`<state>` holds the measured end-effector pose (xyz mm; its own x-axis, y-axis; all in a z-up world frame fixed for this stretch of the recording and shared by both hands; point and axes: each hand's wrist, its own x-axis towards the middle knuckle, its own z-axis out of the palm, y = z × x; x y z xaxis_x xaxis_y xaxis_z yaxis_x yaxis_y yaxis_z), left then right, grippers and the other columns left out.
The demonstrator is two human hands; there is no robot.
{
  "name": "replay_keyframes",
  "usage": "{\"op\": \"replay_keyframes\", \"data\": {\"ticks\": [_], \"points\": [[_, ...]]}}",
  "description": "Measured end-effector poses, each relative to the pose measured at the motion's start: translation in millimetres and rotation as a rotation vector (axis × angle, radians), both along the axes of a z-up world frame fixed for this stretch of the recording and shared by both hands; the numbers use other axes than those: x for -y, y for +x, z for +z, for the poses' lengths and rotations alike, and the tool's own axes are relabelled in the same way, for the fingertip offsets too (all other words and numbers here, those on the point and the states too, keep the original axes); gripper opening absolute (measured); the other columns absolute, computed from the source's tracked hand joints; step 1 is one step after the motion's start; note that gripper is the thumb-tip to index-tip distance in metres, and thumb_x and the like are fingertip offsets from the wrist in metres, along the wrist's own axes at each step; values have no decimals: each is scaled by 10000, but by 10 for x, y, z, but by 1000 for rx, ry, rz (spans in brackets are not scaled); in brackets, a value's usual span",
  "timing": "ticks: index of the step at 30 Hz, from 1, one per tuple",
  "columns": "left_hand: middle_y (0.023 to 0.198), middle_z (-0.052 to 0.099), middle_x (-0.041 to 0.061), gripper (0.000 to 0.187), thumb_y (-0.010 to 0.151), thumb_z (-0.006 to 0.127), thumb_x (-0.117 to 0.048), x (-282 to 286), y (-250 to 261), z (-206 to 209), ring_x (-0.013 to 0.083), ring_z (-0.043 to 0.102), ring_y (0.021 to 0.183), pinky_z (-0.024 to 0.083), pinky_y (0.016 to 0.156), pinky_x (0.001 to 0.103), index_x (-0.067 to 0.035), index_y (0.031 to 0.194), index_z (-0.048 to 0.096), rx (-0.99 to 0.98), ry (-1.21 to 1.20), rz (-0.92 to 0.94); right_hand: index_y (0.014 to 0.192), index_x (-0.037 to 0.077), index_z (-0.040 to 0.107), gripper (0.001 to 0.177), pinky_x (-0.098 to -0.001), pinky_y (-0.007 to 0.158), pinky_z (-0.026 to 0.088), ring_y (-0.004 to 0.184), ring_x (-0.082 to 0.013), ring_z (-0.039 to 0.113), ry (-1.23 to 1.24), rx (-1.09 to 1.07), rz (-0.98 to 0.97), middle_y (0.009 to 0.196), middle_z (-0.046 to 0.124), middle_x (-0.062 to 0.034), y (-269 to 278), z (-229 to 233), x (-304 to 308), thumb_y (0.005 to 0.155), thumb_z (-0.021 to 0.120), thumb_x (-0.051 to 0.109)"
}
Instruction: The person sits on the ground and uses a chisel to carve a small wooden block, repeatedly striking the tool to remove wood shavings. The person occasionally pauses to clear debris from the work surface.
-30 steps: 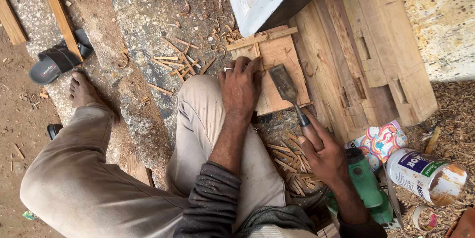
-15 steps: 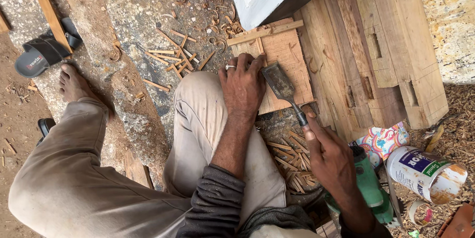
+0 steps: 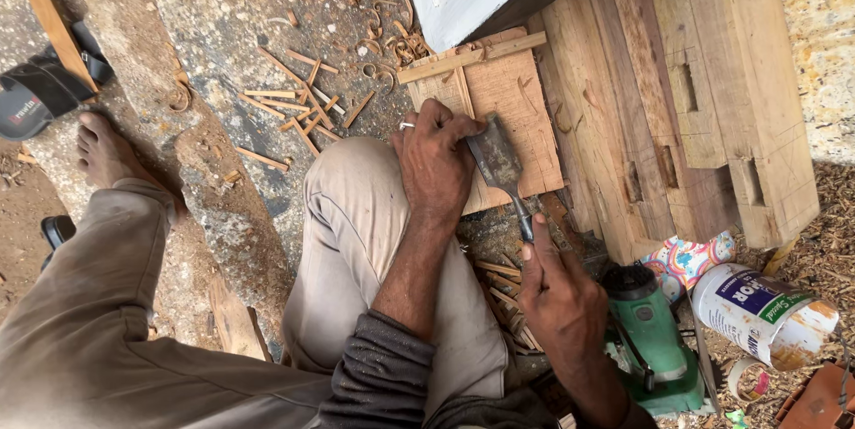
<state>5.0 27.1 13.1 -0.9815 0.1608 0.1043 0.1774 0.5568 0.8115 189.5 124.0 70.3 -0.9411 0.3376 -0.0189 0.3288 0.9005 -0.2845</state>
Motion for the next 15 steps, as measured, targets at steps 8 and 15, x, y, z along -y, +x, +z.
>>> {"op": "replay_keyframes", "data": {"ticks": [8, 15], "points": [[795, 617, 19, 288, 812, 736, 76, -36, 9, -74, 203, 593, 726, 445, 728, 424, -162, 954, 814, -42, 70, -19, 1491, 48, 549, 504, -438, 477, 492, 584, -321, 660, 53, -124, 58, 766, 662, -199, -282, -56, 61, 1009, 652, 152], [828, 668, 69, 288, 808, 756, 59, -39, 16, -61, 224, 647, 718, 509, 709, 423, -129, 1022, 791, -30, 73, 10, 1446, 58, 592, 474, -454, 495, 518, 600, -355, 676, 19, -94, 39, 800, 691, -225, -255, 39, 31, 994, 676, 174]]}}
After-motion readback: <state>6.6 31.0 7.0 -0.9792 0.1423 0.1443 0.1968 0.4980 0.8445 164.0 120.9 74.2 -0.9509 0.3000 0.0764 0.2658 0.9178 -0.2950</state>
